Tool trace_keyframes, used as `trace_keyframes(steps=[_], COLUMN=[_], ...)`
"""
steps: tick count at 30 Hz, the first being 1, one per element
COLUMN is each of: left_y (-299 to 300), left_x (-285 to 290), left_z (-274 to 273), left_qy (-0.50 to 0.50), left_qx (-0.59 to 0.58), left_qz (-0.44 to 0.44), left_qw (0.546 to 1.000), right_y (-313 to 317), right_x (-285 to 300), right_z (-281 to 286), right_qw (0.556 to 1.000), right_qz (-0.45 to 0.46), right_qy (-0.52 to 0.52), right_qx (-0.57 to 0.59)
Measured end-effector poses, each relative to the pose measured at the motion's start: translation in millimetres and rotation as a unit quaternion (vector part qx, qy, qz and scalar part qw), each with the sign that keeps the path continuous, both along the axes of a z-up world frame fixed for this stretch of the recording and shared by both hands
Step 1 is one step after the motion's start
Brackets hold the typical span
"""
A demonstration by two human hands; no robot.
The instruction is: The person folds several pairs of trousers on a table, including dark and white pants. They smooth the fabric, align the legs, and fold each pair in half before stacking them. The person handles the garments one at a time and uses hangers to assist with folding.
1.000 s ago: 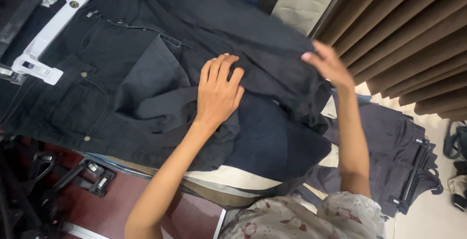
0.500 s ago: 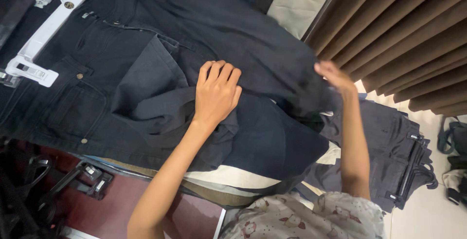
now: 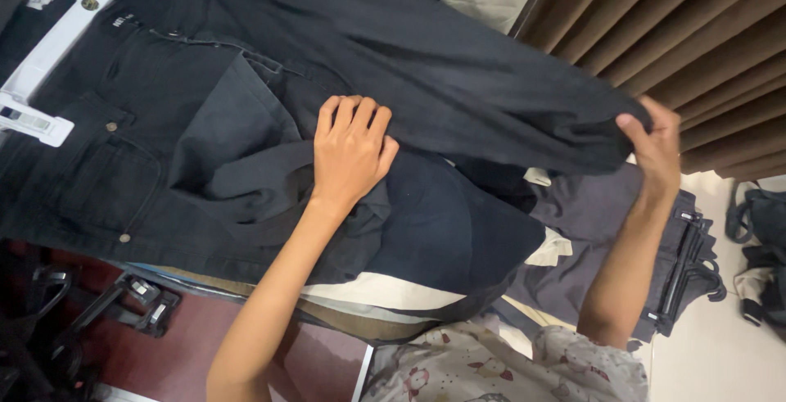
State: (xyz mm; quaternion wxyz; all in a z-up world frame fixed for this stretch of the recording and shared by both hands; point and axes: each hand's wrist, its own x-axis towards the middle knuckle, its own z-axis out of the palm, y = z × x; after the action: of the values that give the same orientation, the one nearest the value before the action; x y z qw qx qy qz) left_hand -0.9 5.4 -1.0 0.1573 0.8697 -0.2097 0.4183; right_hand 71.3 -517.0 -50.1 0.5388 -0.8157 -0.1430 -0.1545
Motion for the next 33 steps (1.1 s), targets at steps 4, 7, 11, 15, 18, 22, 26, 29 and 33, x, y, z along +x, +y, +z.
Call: trace_keyframes(steps=[4, 7, 11, 15, 18, 22, 26, 29, 33], left_y=[0, 0, 1, 1, 2, 1, 1, 1, -1], left_x=[1, 0, -1, -2, -3, -3, -2, 0, 0], left_z=[-3, -3, -1, 2, 5, 4, 2, 0, -1], left_qy=[0.005, -0.003, -0.003, 0.009, 0.014, 0.008, 0.005, 0.004, 0.0], left_qx=[-0.001, 0.005, 0.012, 0.018, 0.02, 0.015, 0.019, 0.023, 0.023], left_qz=[0.003, 0.007, 0.008, 0.006, 0.003, -0.002, 0.005, 0.014, 0.019], left_qw=[1.0, 1.0, 1.0, 1.0, 1.0, 1.0, 1.0, 1.0, 1.0], right_y=[24, 44, 60, 63, 62, 53, 19, -17, -16], right_x=[-3, 15, 42, 53, 47, 38, 33, 21, 27], right_z=[16, -13, -82, -132, -143, -137, -107, -74, -69], right_qw=[0.985, 0.949, 0.971, 0.97, 0.938, 0.922, 0.939, 0.971, 0.94], right_qz=[-0.066, -0.099, -0.001, 0.052, 0.039, 0.093, -0.064, -0.059, -0.112], right_qy=[-0.018, -0.056, 0.073, 0.191, 0.277, 0.333, 0.245, 0.227, 0.141], right_qx=[-0.159, -0.295, -0.226, -0.138, -0.205, -0.174, -0.234, -0.047, -0.29])
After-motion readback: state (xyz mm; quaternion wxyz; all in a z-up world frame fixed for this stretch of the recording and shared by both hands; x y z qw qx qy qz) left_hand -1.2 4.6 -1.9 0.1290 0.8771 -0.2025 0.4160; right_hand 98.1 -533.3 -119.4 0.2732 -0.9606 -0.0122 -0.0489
